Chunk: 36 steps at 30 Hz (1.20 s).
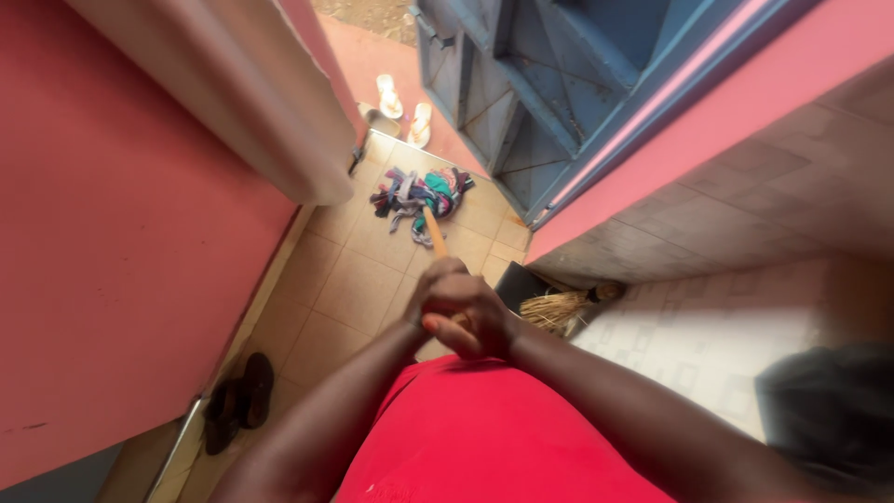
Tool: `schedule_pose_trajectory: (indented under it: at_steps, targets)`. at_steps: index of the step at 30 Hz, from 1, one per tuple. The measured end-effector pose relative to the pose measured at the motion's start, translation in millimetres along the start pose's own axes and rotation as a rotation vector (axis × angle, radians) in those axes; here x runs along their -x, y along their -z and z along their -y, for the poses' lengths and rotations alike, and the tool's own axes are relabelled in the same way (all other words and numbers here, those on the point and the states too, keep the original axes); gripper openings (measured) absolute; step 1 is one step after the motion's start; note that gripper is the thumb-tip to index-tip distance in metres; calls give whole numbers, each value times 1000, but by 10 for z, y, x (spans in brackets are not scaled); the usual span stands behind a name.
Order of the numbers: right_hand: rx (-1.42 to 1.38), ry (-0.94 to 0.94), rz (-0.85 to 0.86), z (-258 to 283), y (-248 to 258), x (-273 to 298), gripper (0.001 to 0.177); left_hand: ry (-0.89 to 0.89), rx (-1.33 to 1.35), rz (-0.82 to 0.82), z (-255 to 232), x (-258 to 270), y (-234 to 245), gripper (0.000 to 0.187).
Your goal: The recorder is assembling or fixing a mop handle near an entryway.
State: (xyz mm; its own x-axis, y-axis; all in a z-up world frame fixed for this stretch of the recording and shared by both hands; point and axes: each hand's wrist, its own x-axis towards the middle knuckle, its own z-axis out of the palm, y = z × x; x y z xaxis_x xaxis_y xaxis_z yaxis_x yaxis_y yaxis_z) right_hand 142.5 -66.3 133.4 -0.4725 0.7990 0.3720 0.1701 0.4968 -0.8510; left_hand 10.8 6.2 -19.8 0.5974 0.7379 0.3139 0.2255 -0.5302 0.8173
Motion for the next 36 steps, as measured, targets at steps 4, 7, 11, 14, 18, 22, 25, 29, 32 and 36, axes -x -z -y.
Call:
schedule_pose_trajectory:
  at_steps: [4, 7, 11, 14, 18, 22, 25, 29, 32, 36]
  targets:
    - [-38, 163, -196, -102, 73, -143, 25, 7, 4, -3, -48, -82, -36, 31]
    - [-120, -20, -162, -8, 121, -128, 30, -53, 100, -51, -223, -20, -54, 37]
    - [-91, -97, 12, 180, 148, -93, 32, -68, 176, -164, -306, 120, -198, 26]
    - [-10, -1, -25, 185, 126, -35, 29, -26, 259, -143, -207, 97, -246, 18]
    - [51, 120, -125, -143, 107, 81, 27, 10, 199, -86, -98, -22, -273, 21]
    - [45, 54, -144, -163, 115, 156, 26, 3, 132, -102, -79, -80, -359, 26]
    - [32, -108, -67, -81, 174, 149, 26, 27, 113, -37, -181, -92, -418, 32]
    - [128, -5, -106, 127, 192, 139, 23, -17, 170, -228, -450, -10, -460, 25]
    - [124, 17, -141, -85, 180, 197, 22, -12, 242, -203, -281, -165, -491, 24]
    - [152, -180, -30, -467, 76, 299, 24, -102, 164, -114, -66, -163, -476, 26]
